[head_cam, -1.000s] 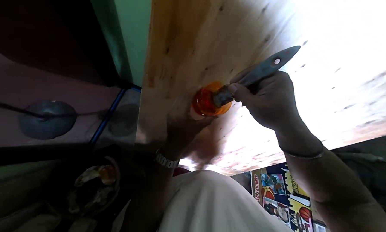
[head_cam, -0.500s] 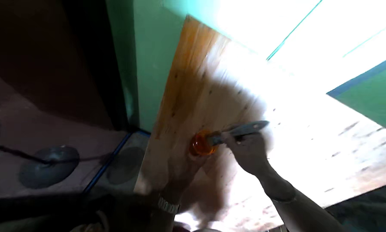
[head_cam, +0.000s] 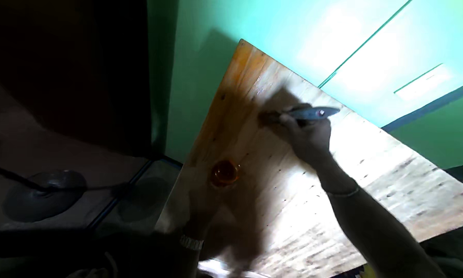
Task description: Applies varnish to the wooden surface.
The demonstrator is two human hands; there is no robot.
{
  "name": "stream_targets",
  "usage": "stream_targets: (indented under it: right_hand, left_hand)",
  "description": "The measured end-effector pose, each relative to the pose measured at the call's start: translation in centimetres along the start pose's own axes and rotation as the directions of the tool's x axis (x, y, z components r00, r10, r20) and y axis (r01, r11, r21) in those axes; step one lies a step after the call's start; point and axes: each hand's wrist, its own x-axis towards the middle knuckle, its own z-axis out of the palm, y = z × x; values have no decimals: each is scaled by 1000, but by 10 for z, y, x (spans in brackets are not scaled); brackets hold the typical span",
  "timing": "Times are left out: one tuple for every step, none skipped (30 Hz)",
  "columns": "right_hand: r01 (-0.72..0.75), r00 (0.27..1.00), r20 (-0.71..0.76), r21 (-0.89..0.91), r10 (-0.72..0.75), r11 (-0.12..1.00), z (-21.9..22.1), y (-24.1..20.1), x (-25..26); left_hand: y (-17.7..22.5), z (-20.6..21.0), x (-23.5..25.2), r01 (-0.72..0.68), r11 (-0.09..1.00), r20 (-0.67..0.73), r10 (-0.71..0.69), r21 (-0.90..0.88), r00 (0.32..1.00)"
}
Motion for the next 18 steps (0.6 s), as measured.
stream_targets:
  right_hand:
    - [49,999,18,-50,-48,998,-9,-2,12]
    - [117,993,8,-78,-117,990,-18,-2,28]
    - [199,978,-40,-93,-203,976,-25,-2,46]
    - [270,956,-85,-112,-280,956,-30,-2,61]
    - [323,934,-104,-153,-341,934,-32,-5,71]
    - [350,925,-72,-228,-374,908,-32,-12,70]
    - [345,933,20,-336,-360,876,-28,-20,56]
    - [355,934,127,-438,-334,826,-17,-24,35]
    - [372,928,211,-493,-307,786,1,-21,10]
    - [403,914,257,-468,-315,787,24,-14,-20]
    - [432,895,295,-386,-335,815,47,-6,-50]
    - [441,879,335,-292,-341,849,67,0,-75]
    - [416,868,378,-203,-321,886,79,3,-93]
    - [368,866,409,-133,-288,920,85,4,-101]
    - [290,876,423,-74,-233,954,83,5,-99]
    - [193,898,407,-25,-166,981,75,5,-87]
    - [124,918,383,-24,-105,992,63,2,-65]
    - [119,935,344,-67,-89,991,46,-5,-36]
  left_hand:
    - [-1,-6,-9,1,1000,-35,-1,16,999]
    - [4,-15,-18,8,1000,-36,-7,30,999]
    - [15,-26,-28,20,1000,-3,-20,21,1000]
    - [13,-32,-39,28,999,13,-28,47,1000]
    - [-2,-33,-52,54,992,10,-56,113,998]
    - [-19,-33,-65,111,983,23,-115,147,993]
    - [-29,-37,-76,204,967,61,-215,152,975]
    - [-31,-43,-81,282,942,95,-303,184,948]
    - [-27,-49,-86,343,917,113,-370,202,922]
    - [-24,-54,-92,383,899,115,-412,210,904]
    - [-29,-55,-102,378,901,75,-400,214,913]
    - [-36,-55,-112,362,912,43,-376,195,925]
    - [-42,-55,-120,344,925,20,-352,163,936]
    - [-48,-56,-127,324,937,0,-327,131,945]
    - [-49,-58,-131,316,944,-21,-316,95,949]
    - [-44,-62,-133,329,943,-41,-327,51,944]
    - [-36,-68,-133,357,934,-48,-356,25,933]
    - [-28,-74,-131,379,925,-42,-378,29,925]
